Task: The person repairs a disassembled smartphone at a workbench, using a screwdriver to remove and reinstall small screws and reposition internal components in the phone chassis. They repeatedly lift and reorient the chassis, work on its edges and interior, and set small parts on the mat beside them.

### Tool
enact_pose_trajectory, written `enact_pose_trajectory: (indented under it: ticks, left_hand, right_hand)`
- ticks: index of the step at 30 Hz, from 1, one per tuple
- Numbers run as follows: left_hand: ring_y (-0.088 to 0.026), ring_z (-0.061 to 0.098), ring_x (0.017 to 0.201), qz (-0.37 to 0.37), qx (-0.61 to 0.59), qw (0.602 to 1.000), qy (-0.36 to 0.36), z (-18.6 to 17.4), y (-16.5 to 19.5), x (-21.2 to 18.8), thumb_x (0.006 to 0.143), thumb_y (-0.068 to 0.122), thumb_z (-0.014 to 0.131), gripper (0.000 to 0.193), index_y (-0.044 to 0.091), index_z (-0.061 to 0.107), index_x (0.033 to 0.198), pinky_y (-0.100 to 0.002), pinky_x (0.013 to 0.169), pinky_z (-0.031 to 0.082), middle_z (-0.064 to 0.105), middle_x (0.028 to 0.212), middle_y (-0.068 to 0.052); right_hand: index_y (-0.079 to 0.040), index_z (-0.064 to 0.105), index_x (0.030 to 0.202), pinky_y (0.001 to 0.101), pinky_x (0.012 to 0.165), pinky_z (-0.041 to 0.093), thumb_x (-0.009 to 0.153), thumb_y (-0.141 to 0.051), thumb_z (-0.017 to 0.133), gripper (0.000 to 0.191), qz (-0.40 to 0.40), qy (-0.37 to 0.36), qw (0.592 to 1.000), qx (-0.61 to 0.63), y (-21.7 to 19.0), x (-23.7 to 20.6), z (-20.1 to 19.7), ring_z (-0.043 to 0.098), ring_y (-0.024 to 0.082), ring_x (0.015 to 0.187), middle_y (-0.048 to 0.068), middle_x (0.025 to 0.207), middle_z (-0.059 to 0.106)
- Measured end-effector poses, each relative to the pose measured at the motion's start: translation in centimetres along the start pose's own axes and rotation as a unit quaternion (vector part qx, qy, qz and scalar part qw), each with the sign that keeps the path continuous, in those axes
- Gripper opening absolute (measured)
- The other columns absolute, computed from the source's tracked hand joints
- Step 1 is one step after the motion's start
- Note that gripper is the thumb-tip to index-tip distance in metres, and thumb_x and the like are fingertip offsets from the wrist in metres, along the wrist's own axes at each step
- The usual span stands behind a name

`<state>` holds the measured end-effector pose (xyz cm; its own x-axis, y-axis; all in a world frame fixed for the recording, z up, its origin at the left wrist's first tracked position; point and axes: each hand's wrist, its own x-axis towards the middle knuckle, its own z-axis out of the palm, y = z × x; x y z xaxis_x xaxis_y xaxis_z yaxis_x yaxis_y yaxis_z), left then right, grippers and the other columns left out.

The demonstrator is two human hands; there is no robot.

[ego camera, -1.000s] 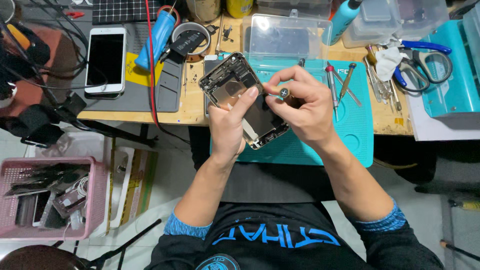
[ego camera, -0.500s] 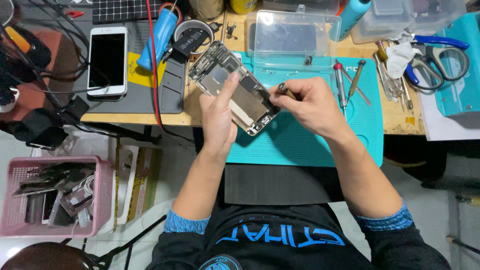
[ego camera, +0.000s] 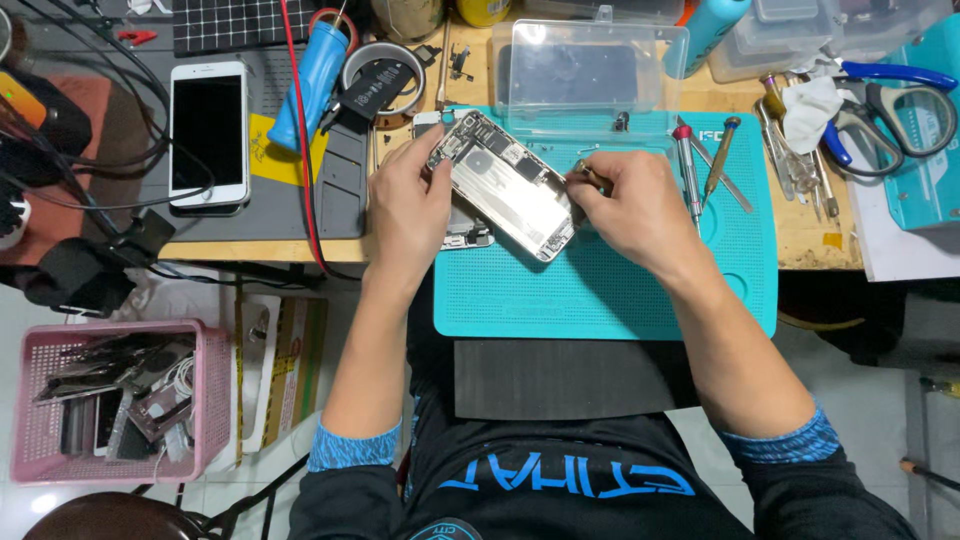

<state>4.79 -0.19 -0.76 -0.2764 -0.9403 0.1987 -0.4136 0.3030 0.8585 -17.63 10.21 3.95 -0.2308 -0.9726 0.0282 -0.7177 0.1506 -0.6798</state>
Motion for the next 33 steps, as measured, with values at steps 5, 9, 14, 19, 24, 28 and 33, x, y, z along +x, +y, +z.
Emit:
enact_pose_trajectory:
  ticks: [5,9,14,19,24,28,33]
  left_hand:
    - [-0.033,0.065,0.101,0.116,0.050,0.992,0.022,-0.4,0.4,-0.1,0.095,0.007,0.067,0.030,-0.001,0.070,0.125,-0.041,0.088,0.054,0.073,0.114,-0.016]
    - [-0.036,0.061,0.113,0.153,0.089,0.983,0.047,-0.5,1.0,-0.2,0.095,0.007,0.069,0.031,-0.003,0.069,0.125,-0.044,0.098,0.049,0.070,0.122,-0.018]
    - [-0.037,0.057,0.127,0.179,0.113,0.977,0.004,-0.7,3.0,0.1,0.096,0.012,0.072,0.037,0.000,0.066,0.130,-0.045,0.110,0.046,0.066,0.134,-0.015]
    - [-0.045,0.034,0.145,0.293,0.075,0.932,-0.201,-1.2,5.1,0.3,0.073,0.030,0.091,0.089,-0.002,0.049,0.145,-0.056,0.120,0.027,0.049,0.150,-0.021]
    - [-0.045,0.029,0.146,0.318,0.106,0.882,-0.332,-1.5,6.5,1.2,0.058,0.029,0.095,0.110,0.001,0.043,0.150,-0.062,0.119,0.020,0.046,0.152,-0.022]
    - [-0.041,0.034,0.143,0.329,0.159,0.852,-0.376,-0.9,7.0,2.2,0.058,0.026,0.094,0.102,0.002,0.048,0.146,-0.065,0.116,0.019,0.052,0.144,-0.018]
    - [-0.036,0.047,0.134,0.341,0.154,0.845,-0.381,-0.2,7.0,3.0,0.063,0.025,0.093,0.088,0.000,0.054,0.139,-0.066,0.117,0.023,0.057,0.131,-0.016]
  right_hand:
    - [-0.002,0.077,0.096,0.0358,0.054,0.047,0.087,-0.014,0.072,0.015,-0.006,0.013,0.999,-0.030,-0.7,-0.1,-0.7,0.061,0.017,0.053,0.014,0.064,0.065]
    - [-0.001,0.078,0.103,0.0341,0.055,0.046,0.094,-0.012,0.068,0.017,-0.033,0.074,0.997,-0.012,0.1,-0.5,-2.1,0.058,0.018,0.055,0.012,0.065,0.065]
    - [0.004,0.072,0.097,0.0295,0.059,0.051,0.110,-0.022,0.058,0.033,0.063,0.125,0.962,0.233,3.2,-0.3,-5.5,0.066,0.017,0.067,0.014,0.082,0.070]
    - [0.010,0.069,0.105,0.0289,0.073,0.059,0.121,-0.030,0.043,0.050,-0.001,0.149,0.952,0.267,7.0,-1.3,-8.0,0.075,0.022,0.086,0.020,0.101,0.074]
    - [0.011,0.065,0.108,0.0311,0.070,0.059,0.122,-0.037,0.037,0.058,0.010,0.160,0.927,0.341,8.6,-1.4,-7.9,0.071,0.025,0.078,0.023,0.098,0.072]
    - [0.011,0.063,0.110,0.0334,0.078,0.062,0.122,-0.034,0.041,0.051,-0.020,0.123,0.917,0.380,8.5,-1.0,-7.3,0.073,0.025,0.086,0.023,0.103,0.072]
    - [0.010,0.060,0.118,0.0329,0.087,0.062,0.113,-0.013,0.060,0.023,-0.048,0.094,0.929,0.355,7.9,-0.9,-6.8,0.072,0.023,0.096,0.023,0.113,0.071]
